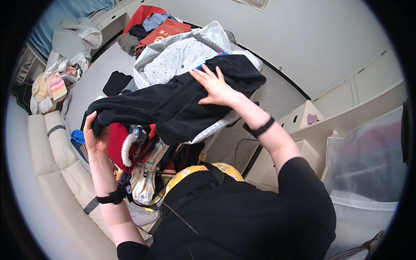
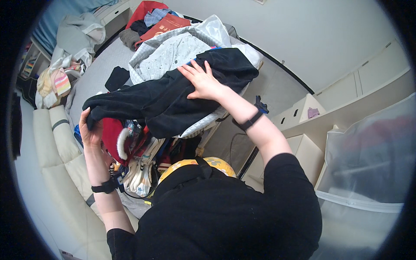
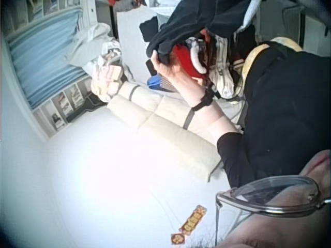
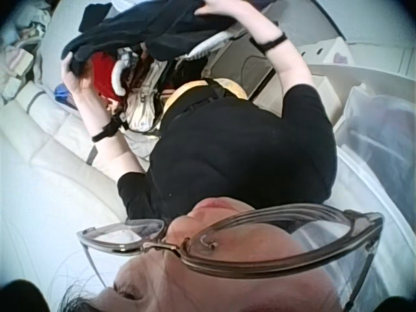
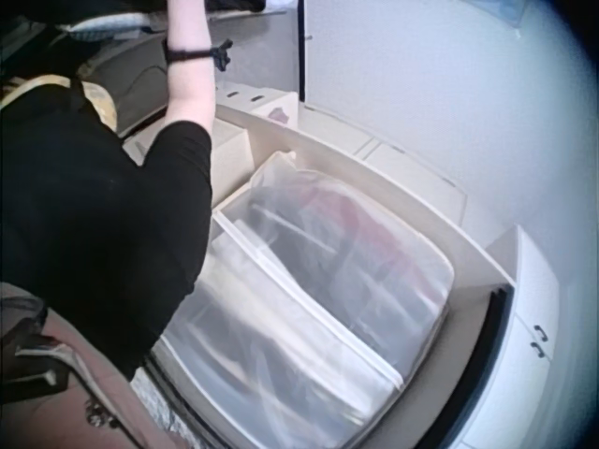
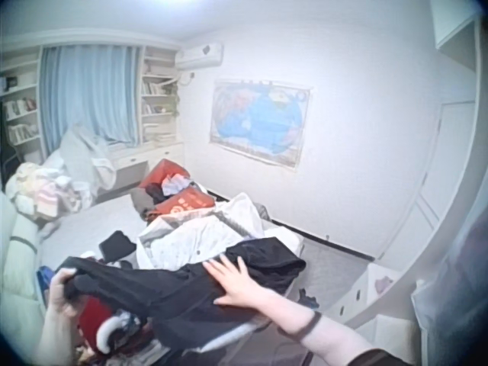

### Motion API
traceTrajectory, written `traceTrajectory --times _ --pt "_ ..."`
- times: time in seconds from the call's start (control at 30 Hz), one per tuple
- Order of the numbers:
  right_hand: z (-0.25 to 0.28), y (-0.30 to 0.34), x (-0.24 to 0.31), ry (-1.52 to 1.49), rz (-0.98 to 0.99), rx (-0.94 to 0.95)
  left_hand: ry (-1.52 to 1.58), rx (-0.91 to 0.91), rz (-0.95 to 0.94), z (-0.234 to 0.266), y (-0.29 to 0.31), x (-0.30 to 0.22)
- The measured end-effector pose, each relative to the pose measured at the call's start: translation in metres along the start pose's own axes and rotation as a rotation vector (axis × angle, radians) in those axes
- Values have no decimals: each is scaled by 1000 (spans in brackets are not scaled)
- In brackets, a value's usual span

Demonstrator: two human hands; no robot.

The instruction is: The person picks up items from a pile of clothes by hand, including a grey sweatshirt, a colorful camouflage hoodie, a grey shirt, a blue shirt, black trousers, denim jeans, a yellow shirt, and a white hat, and places them into a storage bin.

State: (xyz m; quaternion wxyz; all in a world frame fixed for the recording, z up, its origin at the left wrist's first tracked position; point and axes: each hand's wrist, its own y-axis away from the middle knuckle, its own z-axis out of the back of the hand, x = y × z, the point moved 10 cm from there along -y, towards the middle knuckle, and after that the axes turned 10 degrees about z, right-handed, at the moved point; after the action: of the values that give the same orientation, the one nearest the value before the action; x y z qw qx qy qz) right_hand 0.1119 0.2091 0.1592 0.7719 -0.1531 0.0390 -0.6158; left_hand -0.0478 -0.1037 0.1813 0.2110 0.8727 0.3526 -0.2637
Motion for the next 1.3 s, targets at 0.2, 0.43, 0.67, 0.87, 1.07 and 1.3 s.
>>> traceTrajectory --times 0.2,0.43,0.67,0.87,1.07,1.3 --pt "-24 -14 6 168 98 327 31 -65 -37 20 13 -1" --pt "32 76 77 128 504 -95 42 -130 -33 45 14 -4" --pt "78 76 87 206 549 -262 40 -42 -10 24 10 -7" --pt "92 122 102 239 558 -394 -11 -57 -8 -23 -5 13" --pt "85 142 98 255 486 -430 -118 -61 114 -58 -35 60" --pt "88 148 95 284 461 -493 -364 -10 219 -102 -69 118"
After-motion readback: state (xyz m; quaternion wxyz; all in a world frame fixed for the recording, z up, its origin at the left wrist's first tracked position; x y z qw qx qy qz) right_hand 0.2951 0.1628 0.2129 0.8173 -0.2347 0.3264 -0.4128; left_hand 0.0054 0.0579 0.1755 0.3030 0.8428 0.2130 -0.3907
